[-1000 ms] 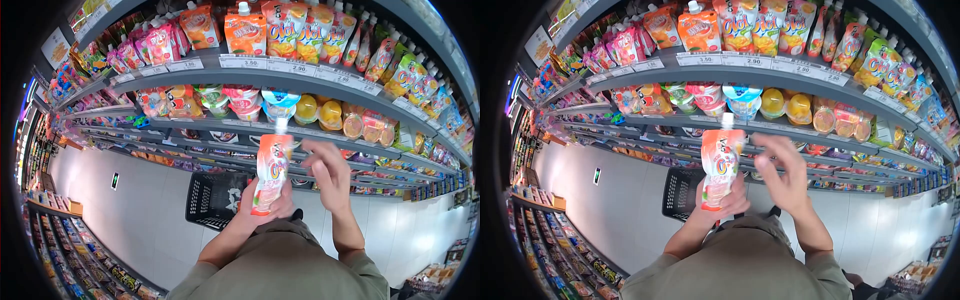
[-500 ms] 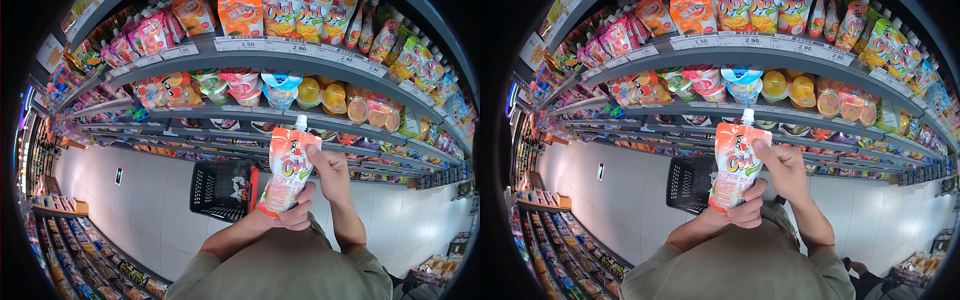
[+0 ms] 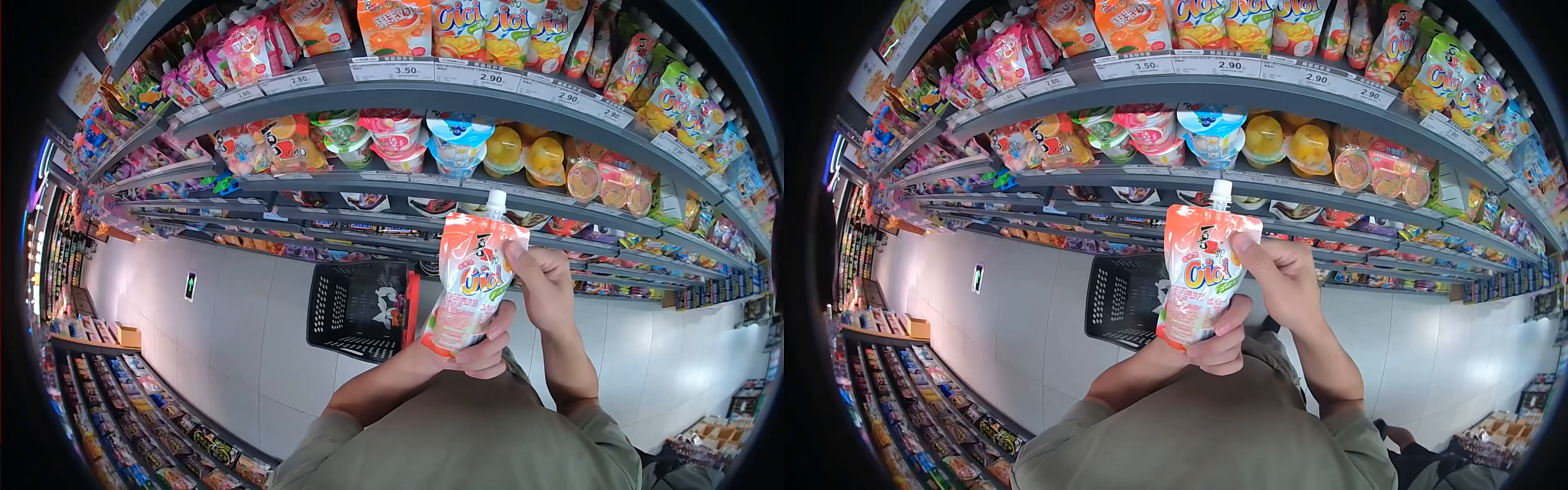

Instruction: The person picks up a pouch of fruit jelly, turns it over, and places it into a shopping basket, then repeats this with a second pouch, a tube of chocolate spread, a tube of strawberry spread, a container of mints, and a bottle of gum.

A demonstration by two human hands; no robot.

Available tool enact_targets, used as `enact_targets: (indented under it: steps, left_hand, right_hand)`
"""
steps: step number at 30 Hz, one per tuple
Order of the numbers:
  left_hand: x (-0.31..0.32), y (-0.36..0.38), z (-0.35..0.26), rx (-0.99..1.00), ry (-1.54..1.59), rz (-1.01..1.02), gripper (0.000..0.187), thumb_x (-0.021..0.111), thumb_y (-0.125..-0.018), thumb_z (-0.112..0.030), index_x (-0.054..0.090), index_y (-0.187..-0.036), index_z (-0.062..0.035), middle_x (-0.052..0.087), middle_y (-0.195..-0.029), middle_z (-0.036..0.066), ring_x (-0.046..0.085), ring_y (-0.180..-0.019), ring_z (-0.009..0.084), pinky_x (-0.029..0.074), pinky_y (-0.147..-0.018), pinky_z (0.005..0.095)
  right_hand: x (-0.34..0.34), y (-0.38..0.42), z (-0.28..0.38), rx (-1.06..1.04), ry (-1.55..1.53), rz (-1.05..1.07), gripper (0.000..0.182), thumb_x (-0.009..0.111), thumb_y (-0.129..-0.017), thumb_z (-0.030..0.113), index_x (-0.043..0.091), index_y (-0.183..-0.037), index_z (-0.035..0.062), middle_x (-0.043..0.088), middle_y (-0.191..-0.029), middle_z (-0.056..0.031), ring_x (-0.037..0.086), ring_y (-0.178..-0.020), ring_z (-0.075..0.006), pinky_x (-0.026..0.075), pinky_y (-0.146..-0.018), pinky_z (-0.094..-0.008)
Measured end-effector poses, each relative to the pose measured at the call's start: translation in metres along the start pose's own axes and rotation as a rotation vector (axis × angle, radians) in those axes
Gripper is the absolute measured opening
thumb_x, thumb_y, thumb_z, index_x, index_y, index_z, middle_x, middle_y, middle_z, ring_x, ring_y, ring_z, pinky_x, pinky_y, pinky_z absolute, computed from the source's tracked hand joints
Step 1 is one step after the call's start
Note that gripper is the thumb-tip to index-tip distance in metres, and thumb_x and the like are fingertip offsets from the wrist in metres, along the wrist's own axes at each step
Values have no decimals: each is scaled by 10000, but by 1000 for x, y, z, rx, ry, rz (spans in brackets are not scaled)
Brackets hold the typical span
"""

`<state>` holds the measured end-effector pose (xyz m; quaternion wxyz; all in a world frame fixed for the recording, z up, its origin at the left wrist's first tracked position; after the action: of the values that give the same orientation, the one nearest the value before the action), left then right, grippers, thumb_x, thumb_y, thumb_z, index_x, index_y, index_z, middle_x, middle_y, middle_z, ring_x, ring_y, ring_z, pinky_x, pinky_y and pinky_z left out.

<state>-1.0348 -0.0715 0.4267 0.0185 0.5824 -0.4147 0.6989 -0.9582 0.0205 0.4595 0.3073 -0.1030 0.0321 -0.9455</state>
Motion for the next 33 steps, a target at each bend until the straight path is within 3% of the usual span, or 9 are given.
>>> enact_targets:
  steps: [5, 11, 13, 17, 19, 21, 26, 29, 33]
  left_hand:
    - [3, 3, -2, 0, 16, 6, 556, 416, -986, -563, 511, -954, -16, 544, -595, 91, 469, -405, 169, 348, -490, 312]
    - [-24, 51, -43, 576, -1483, -1054, 356, 444, -1059, -303, 580, -953, 9, 620, -671, 108, 566, -483, 191, 459, -543, 285]
    - [-37, 71, -48, 603, -1492, -1154, 309, 495, -1038, -276, 581, -939, 4, 622, -668, 105, 575, -500, 193, 453, -534, 287]
    - [-17, 96, -50, 397, -2059, -1459, 236, 596, -981, -249, 597, -890, -32, 620, -679, 113, 610, -557, 218, 448, -527, 305]
    - [-16, 118, -49, 265, -2117, -1569, 270, 646, -939, -293, 611, -865, -36, 602, -670, 137, 633, -589, 274, 467, -541, 347]
    - [-22, 125, -38, 209, -2367, -1298, 333, 655, -925, -344, 609, -857, -21, 600, -637, 148, 622, -574, 328, 477, -530, 405]
    - [-51, 181, 7, -294, -1920, -1645, 377, 654, -921, -388, 655, -1052, -35, 674, -809, 165, 689, -739, 318, 536, -661, 379]
    - [-46, 212, 38, -140, -1773, -1797, 449, 647, -923, -405, 603, -1171, -33, 689, -924, 189, 705, -796, 299, 545, -702, 369]
    - [-52, 303, 63, -388, -1572, -2007, 471, 587, -958, -419, 576, -1207, -19, 690, -980, 192, 704, -814, 291, 548, -765, 386]
  right_hand:
    - [-3, -3, -8, 7, 16, 35, 318, 589, -1010, 223, 727, -913, -46, 662, -768, 1, 506, -731, -28, 418, -618, -225]
    - [0, -10, -27, 114, -21, 84, 480, 427, -1061, 359, 572, -1310, -25, 690, -1158, -138, 640, -1093, -193, 476, -954, -321]
    - [-5, -4, -49, 300, -219, -79, 595, 358, -1064, 447, 563, -1303, -59, 672, -1191, -150, 635, -1105, -215, 476, -963, -352]
    - [-17, 17, -92, 389, -261, 64, 790, 291, -1019, 611, 572, -1257, -88, 657, -1192, -172, 655, -1053, -242, 519, -900, -400]
    - [-20, 24, -109, 380, -226, 59, 665, 439, -1010, 546, 663, -1115, -71, 706, -1041, -149, 687, -879, -193, 563, -742, -341]
    - [-28, 28, -127, 433, 342, 199, 431, 612, -978, 374, 726, -924, -39, 715, -815, -88, 650, -652, -120, 524, -561, -252]
    - [-21, 45, -164, 625, 358, 491, 345, 716, -905, 314, 746, -850, -25, 657, -642, -27, 564, -496, -69, 446, -458, -238]
    - [-10, 59, -188, 659, 445, 580, 364, 716, -891, 323, 735, -830, -35, 663, -630, -63, 572, -479, -97, 451, -466, -266]
    - [5, 59, -195, 449, 546, 540, 333, 722, -867, 299, 720, -802, -27, 663, -618, -100, 614, -518, -131, 467, -520, -288]
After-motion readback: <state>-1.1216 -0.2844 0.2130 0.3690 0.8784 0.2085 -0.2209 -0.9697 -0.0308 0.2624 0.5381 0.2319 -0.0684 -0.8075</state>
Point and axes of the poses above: each hand's wrist, its own y-axis away from the middle knuckle, its own x-axis out of the palm, z = x × y, the point moved 4 cm from there along -y, towards the middle knuckle
